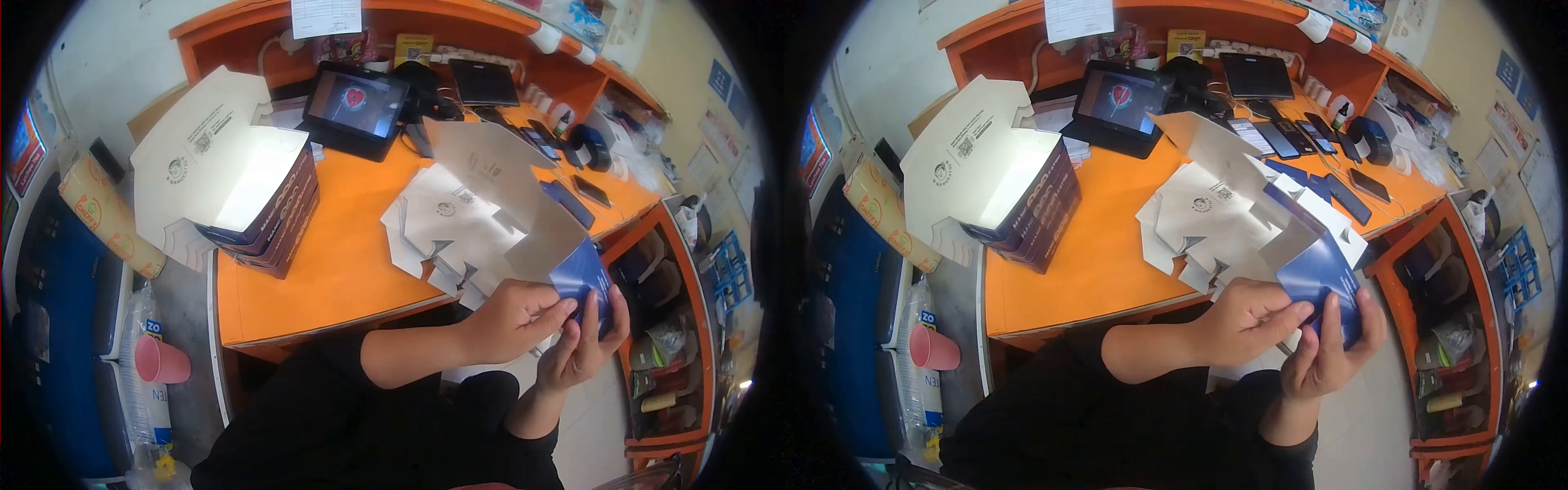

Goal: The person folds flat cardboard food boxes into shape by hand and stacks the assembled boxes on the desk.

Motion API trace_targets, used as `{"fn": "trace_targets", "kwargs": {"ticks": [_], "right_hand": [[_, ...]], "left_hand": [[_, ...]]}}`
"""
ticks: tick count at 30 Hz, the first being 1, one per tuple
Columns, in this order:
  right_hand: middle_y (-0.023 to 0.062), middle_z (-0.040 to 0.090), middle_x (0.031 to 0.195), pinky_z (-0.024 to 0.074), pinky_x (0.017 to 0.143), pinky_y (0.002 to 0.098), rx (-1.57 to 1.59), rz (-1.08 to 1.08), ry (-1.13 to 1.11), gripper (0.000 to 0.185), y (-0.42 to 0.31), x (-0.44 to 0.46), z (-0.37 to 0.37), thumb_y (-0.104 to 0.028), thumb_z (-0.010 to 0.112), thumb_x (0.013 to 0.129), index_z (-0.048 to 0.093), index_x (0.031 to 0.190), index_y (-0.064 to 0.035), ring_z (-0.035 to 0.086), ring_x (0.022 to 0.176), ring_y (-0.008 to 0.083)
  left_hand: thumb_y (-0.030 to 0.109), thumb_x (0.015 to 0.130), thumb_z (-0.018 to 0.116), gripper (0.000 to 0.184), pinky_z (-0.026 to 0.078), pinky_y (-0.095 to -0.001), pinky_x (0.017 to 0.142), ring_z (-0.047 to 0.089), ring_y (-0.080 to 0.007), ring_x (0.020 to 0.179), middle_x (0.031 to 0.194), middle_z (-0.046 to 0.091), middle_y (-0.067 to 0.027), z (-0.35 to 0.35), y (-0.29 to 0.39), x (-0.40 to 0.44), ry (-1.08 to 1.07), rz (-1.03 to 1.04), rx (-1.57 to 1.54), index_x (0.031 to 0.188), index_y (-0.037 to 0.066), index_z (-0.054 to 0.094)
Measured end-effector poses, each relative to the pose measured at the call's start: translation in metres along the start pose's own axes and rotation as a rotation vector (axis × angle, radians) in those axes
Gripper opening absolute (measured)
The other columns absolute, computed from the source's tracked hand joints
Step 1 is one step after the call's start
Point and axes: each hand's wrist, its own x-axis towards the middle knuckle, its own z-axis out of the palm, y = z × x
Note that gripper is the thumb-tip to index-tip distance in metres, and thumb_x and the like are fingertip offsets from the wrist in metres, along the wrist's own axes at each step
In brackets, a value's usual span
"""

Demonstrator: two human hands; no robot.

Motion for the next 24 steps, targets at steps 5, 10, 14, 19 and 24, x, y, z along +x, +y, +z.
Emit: {"fn": "trace_targets", "kwargs": {"ticks": [5,10,14,19,24], "right_hand": [[0.0248,0.039,0.141,0.0357,0.106,0.0472,0.082,-0.015,0.089,0.046,-0.032,-0.003,0.008,-0.022,0.043,0.101,0.049,0.138,0.0049,0.045,0.127,0.0417],[0.0185,0.044,0.137,0.0468,0.087,0.0321,0.595,0.411,0.308,0.056,-0.020,-0.014,0.018,-0.013,0.033,0.104,0.014,0.156,-0.0021,0.057,0.091,0.0169],[0.0065,0.056,0.102,0.0403,0.065,0.0230,0.541,0.509,0.161,0.051,0.029,-0.018,0.010,-0.018,0.042,0.105,0.028,0.152,-0.0029,0.049,0.072,0.0088],[-0.0014,0.056,0.081,0.0369,0.056,0.0197,0.429,0.643,0.047,0.028,0.043,-0.013,0.004,-0.011,0.062,0.096,0.064,0.123,-0.0027,0.044,0.062,0.0060],[0.0025,0.058,0.072,0.0379,0.057,0.0223,0.338,0.224,-0.077,0.012,0.038,-0.012,0.006,0.006,0.071,0.081,0.068,0.089,-0.0026,0.049,0.059,0.0121]], "left_hand": [[0.016,0.096,0.058,0.022,0.050,-0.0346,0.081,0.063,-0.0165,0.081,0.096,0.068,-0.0109,0.005,0.016,0.011,-0.059,0.155,-0.132,0.106,-0.003,0.064],[0.019,0.092,0.063,0.021,0.052,-0.0437,0.086,0.066,-0.0334,0.075,0.086,0.070,-0.0120,-0.019,0.007,0.013,-0.055,0.418,0.431,0.102,0.001,0.068],[0.026,0.093,0.064,0.019,0.049,-0.0425,0.059,0.064,-0.0301,0.060,0.068,0.066,-0.0104,-0.040,-0.008,-0.011,-0.122,0.124,0.599,0.094,0.008,0.071],[0.028,0.096,0.058,0.023,0.051,-0.0401,0.061,0.066,-0.0320,0.064,0.071,0.067,-0.0129,-0.050,-0.003,-0.019,-0.264,-0.017,0.753,0.100,0.008,0.067],[0.029,0.096,0.058,0.023,0.050,-0.0399,0.060,0.066,-0.0322,0.064,0.069,0.066,-0.0123,-0.049,-0.005,-0.018,-0.313,-0.042,0.790,0.104,0.009,0.065]]}}
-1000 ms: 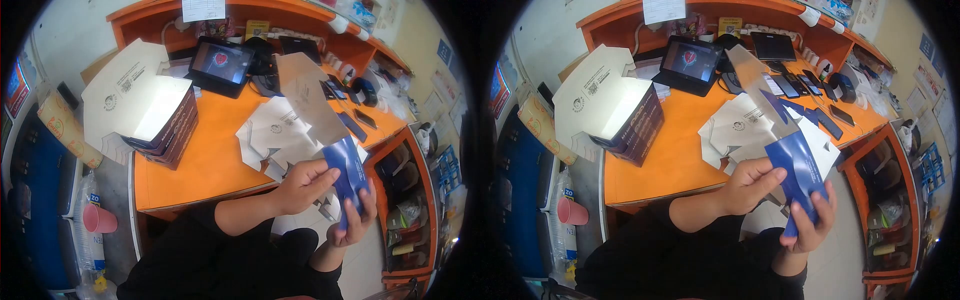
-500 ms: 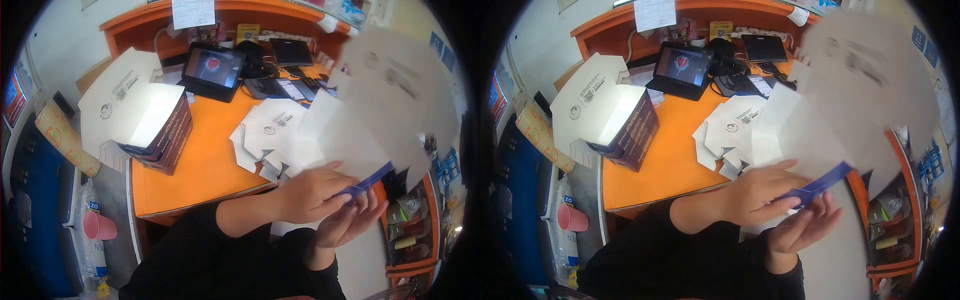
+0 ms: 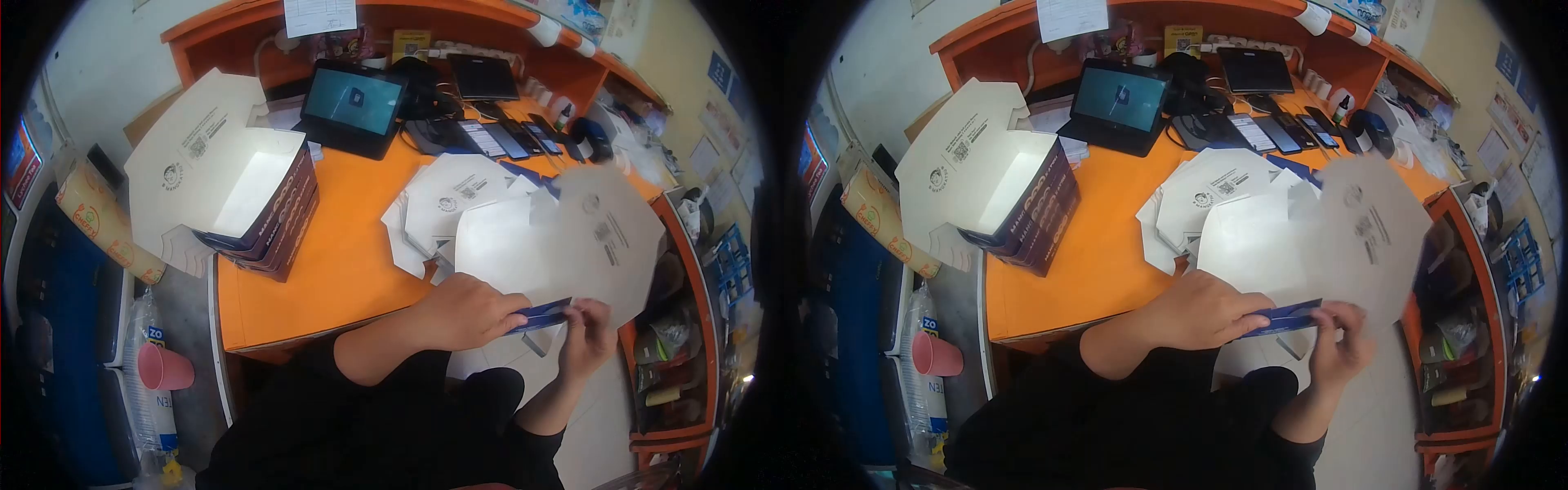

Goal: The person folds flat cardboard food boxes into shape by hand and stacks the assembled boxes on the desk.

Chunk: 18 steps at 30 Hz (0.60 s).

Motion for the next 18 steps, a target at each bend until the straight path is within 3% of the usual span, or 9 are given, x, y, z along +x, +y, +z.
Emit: {"fn": "trace_targets", "kwargs": {"ticks": [3,4,7,10,13,17,18], "right_hand": [[0.0051,0.059,0.067,0.0405,0.058,0.0248,0.043,-0.025,-0.112,0.014,-0.008,0.000,-0.001,0.010,0.070,0.078,0.066,0.079,-0.0032,0.054,0.061,0.0162],[0.0040,0.059,0.065,0.0431,0.059,0.0263,-0.024,-0.061,-0.221,0.016,-0.010,0.003,-0.006,0.012,0.067,0.078,0.065,0.083,-0.0025,0.057,0.060,0.0173],[0.0091,0.063,0.082,0.0459,0.069,0.0287,-0.008,0.035,-0.366,0.022,-0.001,-0.006,-0.011,0.008,0.072,0.076,0.065,0.095,-0.0009,0.062,0.077,0.0200],[0.0130,0.060,0.106,0.0444,0.080,0.0317,-0.113,-0.031,0.038,0.041,0.001,-0.012,0.007,-0.009,0.073,0.084,0.057,0.120,0.0007,0.058,0.098,0.0222],[0.0127,0.053,0.120,0.0414,0.092,0.0349,0.419,0.399,0.153,0.063,-0.013,-0.010,0.023,-0.032,0.067,0.092,0.040,0.139,0.0002,0.051,0.113,0.0238],[0.0122,0.054,0.124,0.0455,0.087,0.0314,0.557,0.685,-0.051,0.079,-0.015,0.001,0.022,-0.041,0.061,0.092,0.023,0.151,-0.0024,0.055,0.110,0.0206],[0.0123,0.053,0.126,0.0466,0.085,0.0296,0.576,0.706,-0.081,0.083,-0.012,0.005,0.021,-0.043,0.061,0.091,0.021,0.153,-0.0030,0.056,0.109,0.0195]], "left_hand": [[0.031,0.095,0.059,0.023,0.049,-0.0388,0.056,0.065,-0.0307,0.060,0.066,0.064,-0.0107,0.010,-0.002,0.000,0.057,0.076,0.036,0.104,0.010,0.064],[0.031,0.095,0.060,0.023,0.048,-0.0380,0.056,0.065,-0.0303,0.060,0.065,0.063,-0.0102,0.013,-0.001,0.000,0.077,0.106,0.052,0.104,0.010,0.064],[0.031,0.093,0.063,0.023,0.048,-0.0365,0.054,0.064,-0.0284,0.057,0.062,0.061,-0.0082,0.013,0.000,0.002,0.102,0.134,0.103,0.102,0.010,0.063],[0.030,0.091,0.064,0.024,0.047,-0.0350,0.052,0.064,-0.0253,0.056,0.062,0.061,-0.0050,0.013,0.004,0.007,0.243,0.135,0.165,0.104,0.010,0.063],[0.031,0.088,0.066,0.029,0.048,-0.0341,0.058,0.065,-0.0213,0.063,0.067,0.063,-0.0020,0.026,0.012,0.015,0.296,0.143,0.227,0.107,0.011,0.062],[0.034,0.084,0.070,0.041,0.047,-0.0384,0.081,0.065,-0.0208,0.093,0.095,0.067,-0.0055,0.033,0.021,0.024,0.148,0.110,0.328,0.117,0.012,0.061],[0.034,0.084,0.070,0.044,0.045,-0.0407,0.086,0.061,-0.0229,0.100,0.103,0.065,-0.0079,0.027,0.022,0.027,0.264,0.136,0.319,0.120,0.011,0.060]]}}
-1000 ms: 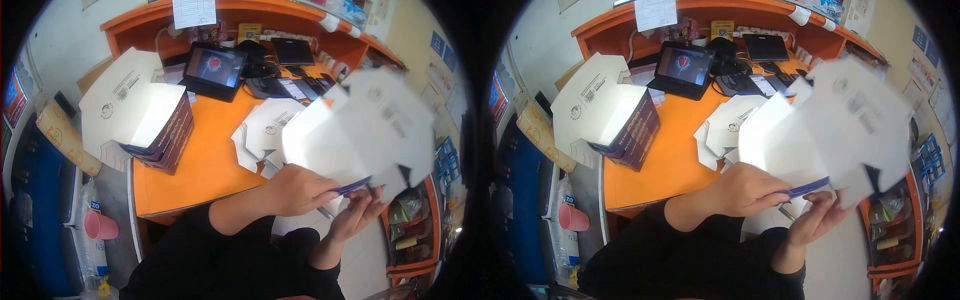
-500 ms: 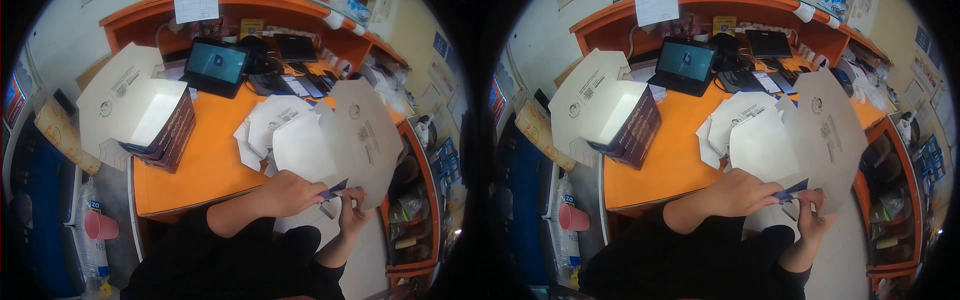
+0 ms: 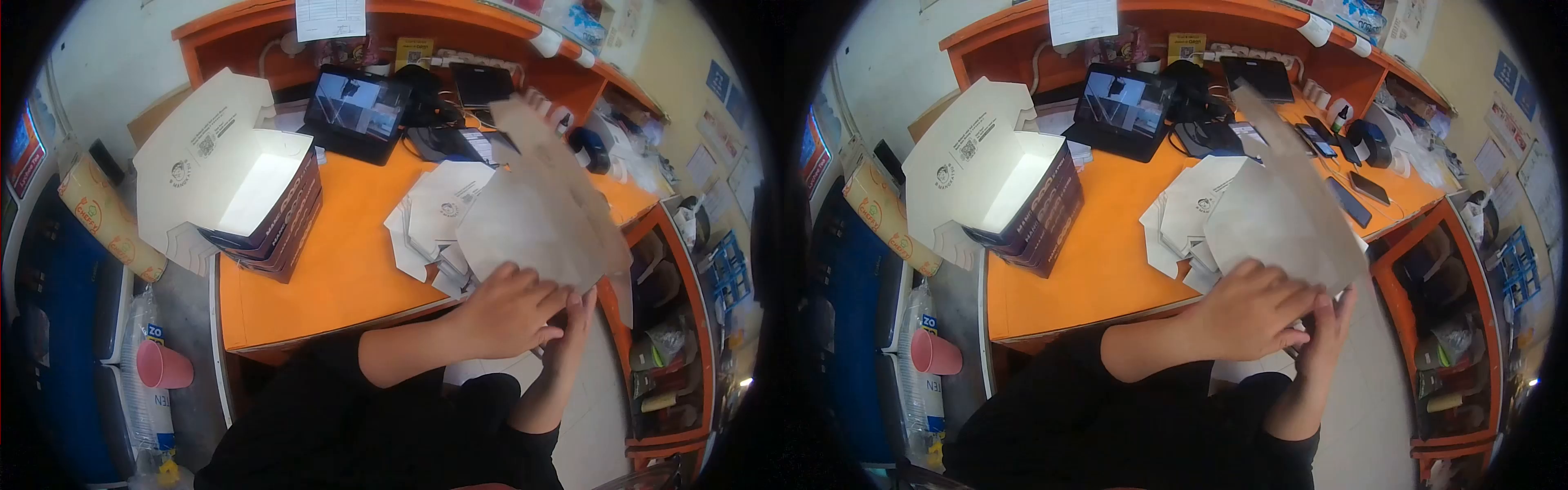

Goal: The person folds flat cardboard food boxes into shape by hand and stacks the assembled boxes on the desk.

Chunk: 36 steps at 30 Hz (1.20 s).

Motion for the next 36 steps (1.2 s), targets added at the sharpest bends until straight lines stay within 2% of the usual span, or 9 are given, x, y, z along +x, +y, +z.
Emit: {"fn": "trace_targets", "kwargs": {"ticks": [4,10,16,20,27,30,33,34,36], "right_hand": [[0.0120,0.051,0.135,0.0394,0.101,0.0353,-0.075,-0.052,-0.027,0.084,-0.009,0.013,-0.030,-0.049,0.063,0.084,0.034,0.147,-0.0019,0.051,0.122,0.0238],[0.0152,0.051,0.135,0.0361,0.105,0.0364,0.001,-0.156,-0.061,0.088,-0.008,0.023,-0.041,-0.051,0.066,0.080,0.039,0.144,0.0042,0.049,0.125,0.0252],[0.0113,0.055,0.123,0.0467,0.089,0.0367,0.134,-0.154,0.000,0.071,0.010,0.024,-0.035,-0.045,0.059,0.086,0.043,0.139,-0.0015,0.057,0.108,0.0237],[0.0116,0.055,0.125,0.0468,0.090,0.0361,0.051,-0.227,0.029,0.068,0.019,0.021,-0.022,-0.043,0.057,0.089,0.041,0.141,-0.0019,0.057,0.109,0.0236],[0.0148,0.055,0.128,0.0429,0.097,0.0351,0.007,-0.158,0.067,0.070,0.023,0.015,-0.009,-0.042,0.058,0.089,0.041,0.141,0.0022,0.055,0.116,0.0231],[0.0143,0.057,0.124,0.0454,0.094,0.0352,0.122,-0.007,0.075,0.066,0.018,0.017,-0.019,-0.043,0.056,0.091,0.044,0.139,0.0018,0.057,0.112,0.0232],[0.0120,0.061,0.120,0.0489,0.088,0.0341,0.217,0.158,0.121,0.063,-0.009,0.017,-0.023,-0.047,0.051,0.094,0.049,0.135,0.0008,0.062,0.104,0.0227],[0.0124,0.061,0.121,0.0485,0.090,0.0342,0.269,0.159,0.014,0.062,-0.012,0.019,-0.027,-0.046,0.051,0.095,0.049,0.135,0.0006,0.061,0.106,0.0225],[0.0136,0.058,0.128,0.0462,0.096,0.0351,0.325,0.162,-0.155,0.062,-0.010,0.022,-0.040,-0.045,0.049,0.096,0.046,0.138,0.0005,0.058,0.114,0.0231]], "left_hand": [[0.031,0.085,0.069,0.053,0.037,-0.0477,0.097,0.048,-0.0315,0.121,0.131,0.054,-0.0160,-0.040,-0.040,0.015,0.347,-0.040,0.190,0.129,0.006,0.056],[0.025,0.088,0.068,0.040,0.034,-0.0476,0.098,0.051,-0.0336,0.117,0.127,0.055,-0.0130,-0.065,-0.067,0.018,0.541,-0.243,0.281,0.123,0.006,0.060],[0.022,0.091,0.066,0.017,0.044,-0.0391,0.085,0.064,-0.0270,0.095,0.101,0.068,-0.0110,-0.058,-0.074,0.011,0.408,-0.425,0.195,0.090,0.006,0.067],[0.020,0.095,0.062,0.018,0.049,-0.0393,0.065,0.065,-0.0312,0.072,0.077,0.067,-0.0144,-0.040,-0.060,0.003,0.449,-0.527,-0.323,0.091,0.004,0.066],[0.018,0.092,0.064,0.018,0.049,-0.0444,0.077,0.064,-0.0361,0.089,0.089,0.068,-0.0162,-0.008,-0.075,-0.020,0.308,-0.426,-0.045,0.102,0.004,0.069],[0.022,0.087,0.070,0.038,0.047,-0.0459,0.089,0.058,-0.0390,0.108,0.113,0.063,-0.0197,-0.034,-0.069,-0.019,-0.010,-0.652,-0.071,0.119,0.004,0.063],[0.039,0.077,0.079,0.077,0.038,-0.0475,0.106,0.044,-0.0405,0.130,0.140,0.044,-0.0249,-0.044,-0.089,-0.038,0.153,-0.236,-0.336,0.137,0.006,0.044],[0.048,0.063,0.088,0.115,0.026,-0.0486,0.116,0.023,-0.0446,0.143,0.154,0.020,-0.0240,-0.055,-0.085,-0.041,0.015,-0.191,-0.409,0.149,0.009,0.022],[0.050,0.057,0.091,0.128,0.025,-0.0503,0.116,0.021,-0.0470,0.143,0.153,0.017,-0.0265,-0.048,-0.076,-0.048,0.077,-0.047,-0.403,0.151,0.009,0.016]]}}
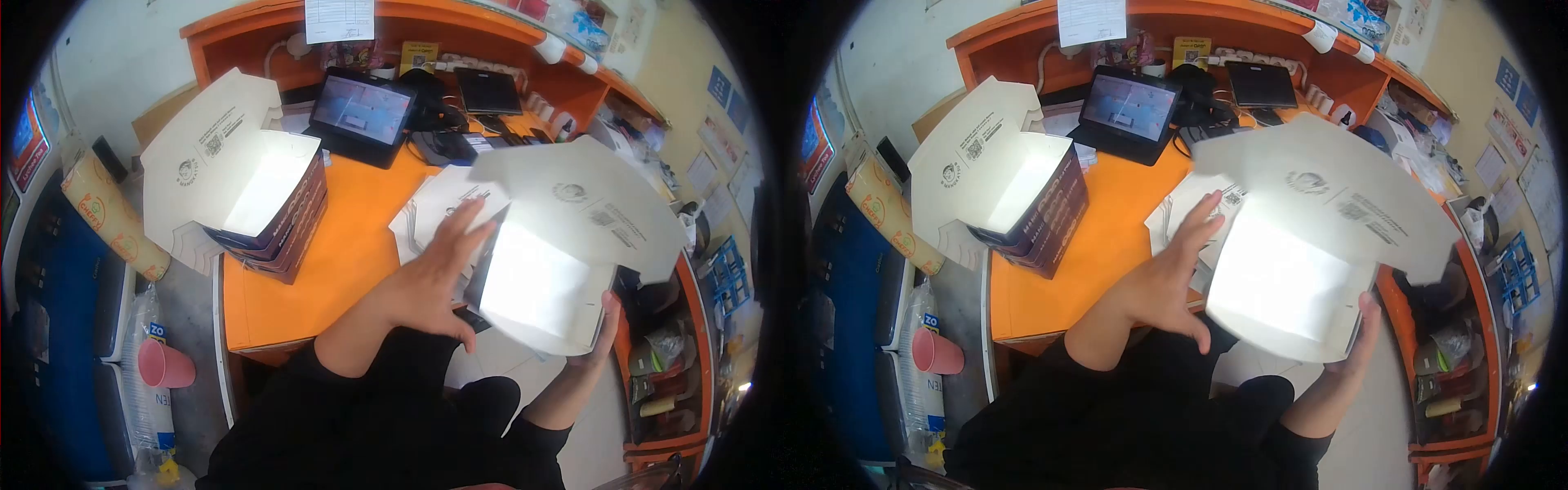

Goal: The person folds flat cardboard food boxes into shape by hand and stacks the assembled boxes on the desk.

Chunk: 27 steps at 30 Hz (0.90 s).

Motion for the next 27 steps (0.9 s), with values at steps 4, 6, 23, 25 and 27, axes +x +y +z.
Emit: {"fn": "trace_targets", "kwargs": {"ticks": [4,6,23,25,27], "right_hand": [[0.0155,0.043,0.146,0.0365,0.110,0.0392,0.140,-0.097,-0.096,0.081,0.014,-0.003,0.013,-0.054,0.053,0.093,0.030,0.149,-0.0002,0.044,0.133,0.0266],[0.0161,0.034,0.152,0.0326,0.113,0.0412,0.107,-0.170,-0.099,0.093,0.014,-0.005,0.027,-0.054,0.061,0.089,0.019,0.153,-0.0029,0.038,0.139,0.0286],[0.0116,0.067,0.118,0.0264,0.110,0.0497,-1.334,-0.703,-0.707,0.061,-0.056,-0.006,0.162,-0.044,0.081,0.073,0.065,0.122,-0.0110,0.047,0.129,0.0370],[0.0119,0.071,0.098,0.0419,0.095,0.0460,-1.391,-0.734,-0.809,0.049,-0.044,-0.012,0.196,-0.035,0.079,0.076,0.067,0.115,-0.0082,0.063,0.105,0.0346],[0.0120,0.069,0.082,0.0471,0.079,0.0419,-1.411,-0.499,-0.827,0.039,-0.044,-0.004,0.218,-0.028,0.077,0.079,0.068,0.109,-0.0049,0.066,0.084,0.0322]], "left_hand": [[0.046,0.053,0.095,0.137,0.026,-0.0519,0.115,0.020,-0.0490,0.142,0.152,0.015,-0.0298,0.010,-0.003,-0.009,0.088,0.082,-0.118,0.153,0.007,0.010],[0.041,0.062,0.092,0.131,0.027,-0.0517,0.114,0.023,-0.0450,0.142,0.151,0.018,-0.0282,0.005,0.002,-0.012,0.083,-0.015,-0.195,0.152,0.007,0.004],[0.045,0.060,0.092,0.122,0.033,-0.0475,0.104,0.038,-0.0400,0.124,0.137,0.032,-0.0256,-0.005,0.027,-0.014,0.716,0.142,0.462,0.145,0.004,0.015],[0.053,0.061,0.089,0.121,0.032,-0.0474,0.104,0.038,-0.0392,0.124,0.136,0.034,-0.0251,-0.010,0.025,-0.018,0.740,0.158,0.541,0.145,0.004,0.017],[0.057,0.064,0.085,0.117,0.032,-0.0469,0.104,0.038,-0.0378,0.127,0.140,0.035,-0.0248,-0.032,0.026,-0.025,0.716,0.162,0.551,0.146,0.004,0.020]]}}
